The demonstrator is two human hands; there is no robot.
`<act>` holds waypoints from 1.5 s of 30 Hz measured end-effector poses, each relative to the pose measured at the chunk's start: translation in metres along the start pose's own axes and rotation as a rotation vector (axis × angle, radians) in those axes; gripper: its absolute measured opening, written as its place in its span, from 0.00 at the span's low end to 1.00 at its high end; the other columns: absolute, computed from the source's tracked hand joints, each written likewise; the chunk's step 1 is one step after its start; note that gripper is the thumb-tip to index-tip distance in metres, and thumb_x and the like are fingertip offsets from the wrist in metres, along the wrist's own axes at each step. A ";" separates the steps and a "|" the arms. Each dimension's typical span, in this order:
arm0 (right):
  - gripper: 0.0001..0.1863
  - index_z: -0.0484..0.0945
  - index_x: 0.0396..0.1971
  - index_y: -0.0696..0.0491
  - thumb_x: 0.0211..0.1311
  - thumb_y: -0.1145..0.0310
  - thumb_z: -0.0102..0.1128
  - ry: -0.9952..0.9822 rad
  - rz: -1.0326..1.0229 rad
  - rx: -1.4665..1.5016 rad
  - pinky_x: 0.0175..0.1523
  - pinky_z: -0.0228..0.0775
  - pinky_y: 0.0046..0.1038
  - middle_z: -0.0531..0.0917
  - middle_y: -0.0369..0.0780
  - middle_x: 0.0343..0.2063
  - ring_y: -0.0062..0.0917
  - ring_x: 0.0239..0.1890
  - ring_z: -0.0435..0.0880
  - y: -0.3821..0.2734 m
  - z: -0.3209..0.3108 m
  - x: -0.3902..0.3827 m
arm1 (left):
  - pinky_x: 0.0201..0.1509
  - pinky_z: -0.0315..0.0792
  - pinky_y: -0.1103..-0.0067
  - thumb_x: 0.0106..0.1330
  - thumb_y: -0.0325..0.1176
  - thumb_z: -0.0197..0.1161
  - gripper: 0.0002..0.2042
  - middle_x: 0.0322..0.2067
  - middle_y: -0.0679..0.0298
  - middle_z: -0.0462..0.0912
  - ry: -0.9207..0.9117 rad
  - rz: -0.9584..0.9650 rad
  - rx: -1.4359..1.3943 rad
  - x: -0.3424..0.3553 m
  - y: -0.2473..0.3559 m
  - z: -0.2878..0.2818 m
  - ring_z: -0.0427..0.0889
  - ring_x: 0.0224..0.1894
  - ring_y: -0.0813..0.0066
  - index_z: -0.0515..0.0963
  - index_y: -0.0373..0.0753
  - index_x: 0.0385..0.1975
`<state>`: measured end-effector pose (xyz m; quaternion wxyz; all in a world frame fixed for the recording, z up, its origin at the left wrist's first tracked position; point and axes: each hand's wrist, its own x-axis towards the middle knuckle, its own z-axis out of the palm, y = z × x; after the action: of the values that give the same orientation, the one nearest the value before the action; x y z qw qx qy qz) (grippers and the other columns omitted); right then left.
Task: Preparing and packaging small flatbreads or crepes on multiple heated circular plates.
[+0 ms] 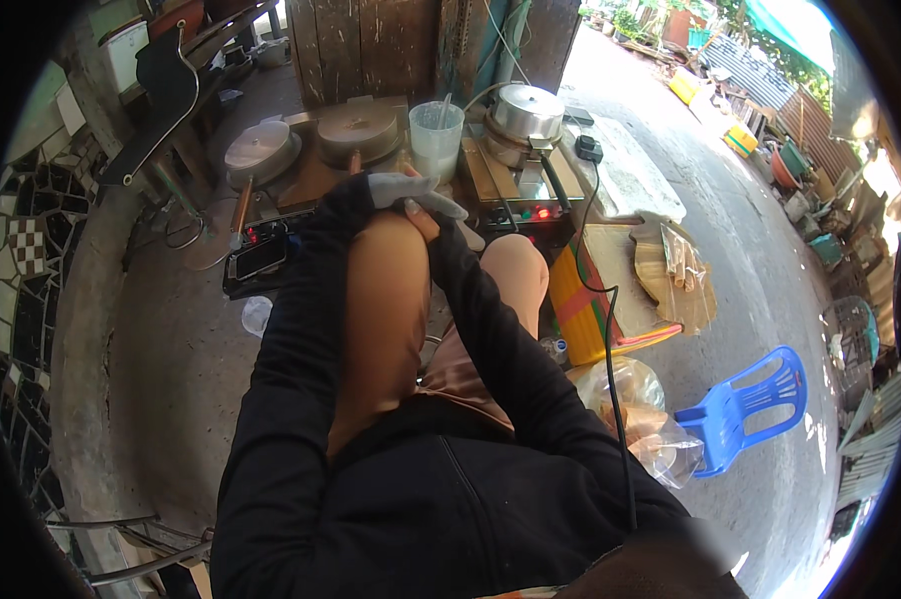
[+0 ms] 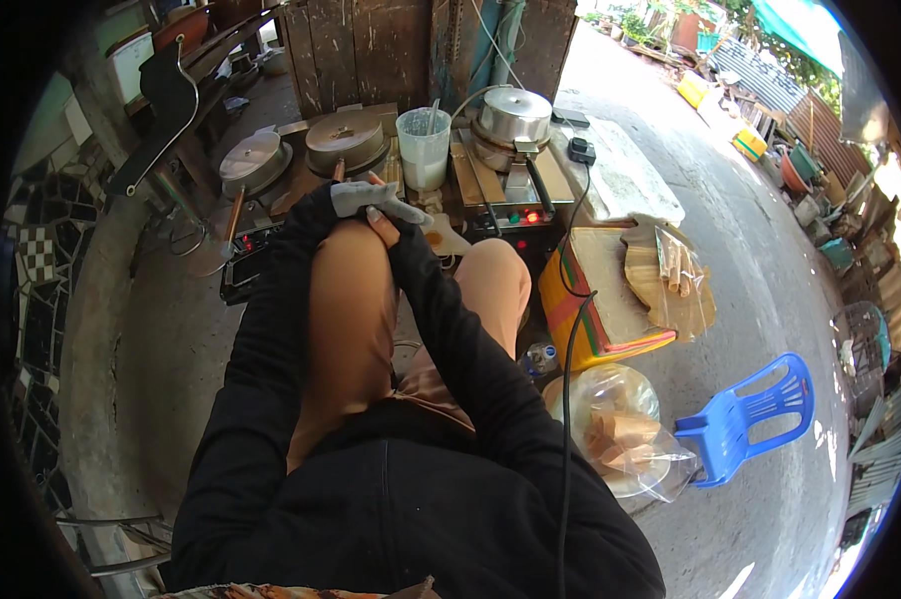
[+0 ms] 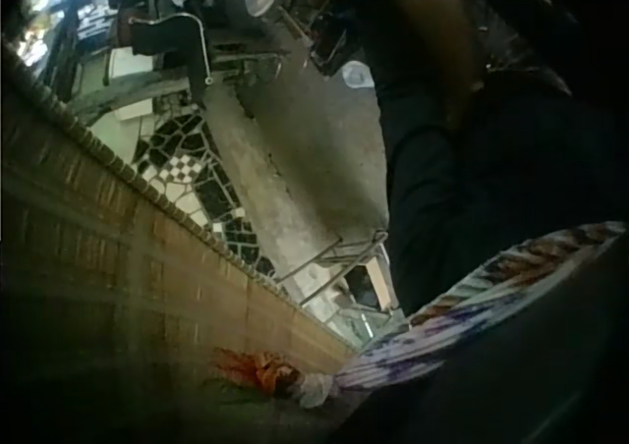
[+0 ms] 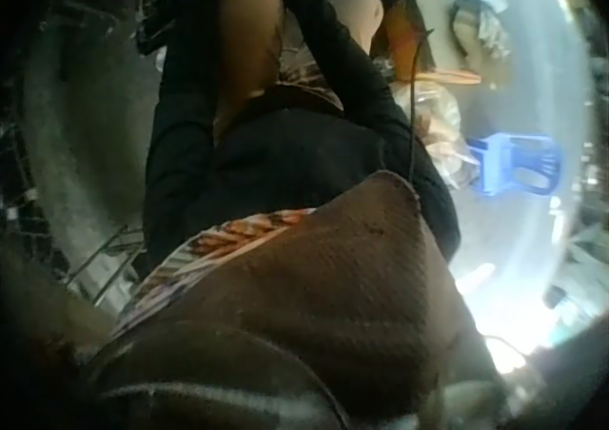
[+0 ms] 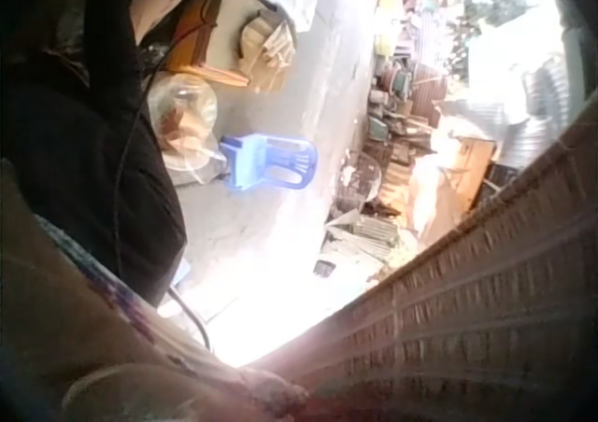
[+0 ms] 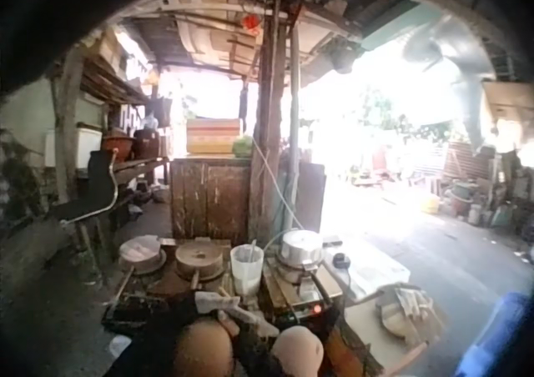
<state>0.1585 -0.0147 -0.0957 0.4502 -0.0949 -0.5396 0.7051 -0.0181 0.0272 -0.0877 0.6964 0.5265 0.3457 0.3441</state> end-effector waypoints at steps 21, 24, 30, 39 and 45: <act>0.30 0.55 0.66 0.51 0.65 0.66 0.48 -0.022 -0.025 0.002 0.52 0.62 0.19 0.71 0.41 0.55 0.21 0.48 0.70 0.008 -0.005 0.004 | 0.69 0.46 0.80 0.65 0.42 0.54 0.30 0.57 0.59 0.68 -0.070 -0.035 0.169 -0.006 0.022 0.022 0.66 0.58 0.70 0.56 0.33 0.63; 0.30 0.56 0.66 0.52 0.65 0.64 0.50 -0.019 -0.031 0.001 0.54 0.62 0.21 0.70 0.43 0.56 0.23 0.49 0.70 0.009 -0.006 0.005 | 0.69 0.46 0.80 0.65 0.42 0.54 0.30 0.57 0.59 0.68 -0.074 -0.030 0.171 -0.005 0.022 0.024 0.66 0.58 0.70 0.56 0.33 0.63; 0.29 0.56 0.66 0.51 0.65 0.65 0.48 0.001 -0.023 -0.021 0.52 0.62 0.19 0.71 0.41 0.55 0.21 0.47 0.71 0.009 -0.005 0.003 | 0.69 0.47 0.81 0.66 0.42 0.54 0.29 0.56 0.59 0.69 -0.079 -0.024 0.172 -0.005 0.023 0.022 0.67 0.58 0.70 0.57 0.33 0.62; 0.30 0.55 0.66 0.52 0.65 0.65 0.49 -0.028 -0.049 0.008 0.56 0.61 0.21 0.69 0.43 0.57 0.24 0.51 0.70 0.007 -0.005 0.004 | 0.68 0.47 0.82 0.66 0.42 0.53 0.27 0.56 0.58 0.70 -0.091 -0.014 0.173 -0.004 0.021 0.022 0.67 0.57 0.70 0.59 0.33 0.61; 0.28 0.56 0.66 0.51 0.66 0.65 0.47 -0.007 -0.032 -0.016 0.51 0.62 0.18 0.71 0.41 0.54 0.20 0.46 0.71 0.001 0.000 0.001 | 0.68 0.48 0.82 0.66 0.42 0.53 0.27 0.55 0.58 0.70 -0.094 -0.007 0.173 -0.005 0.022 0.021 0.68 0.56 0.70 0.60 0.32 0.60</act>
<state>0.1575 -0.0139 -0.0968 0.4590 -0.0876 -0.5482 0.6937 -0.0055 0.0175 -0.0618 0.6649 0.5991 0.3429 0.2854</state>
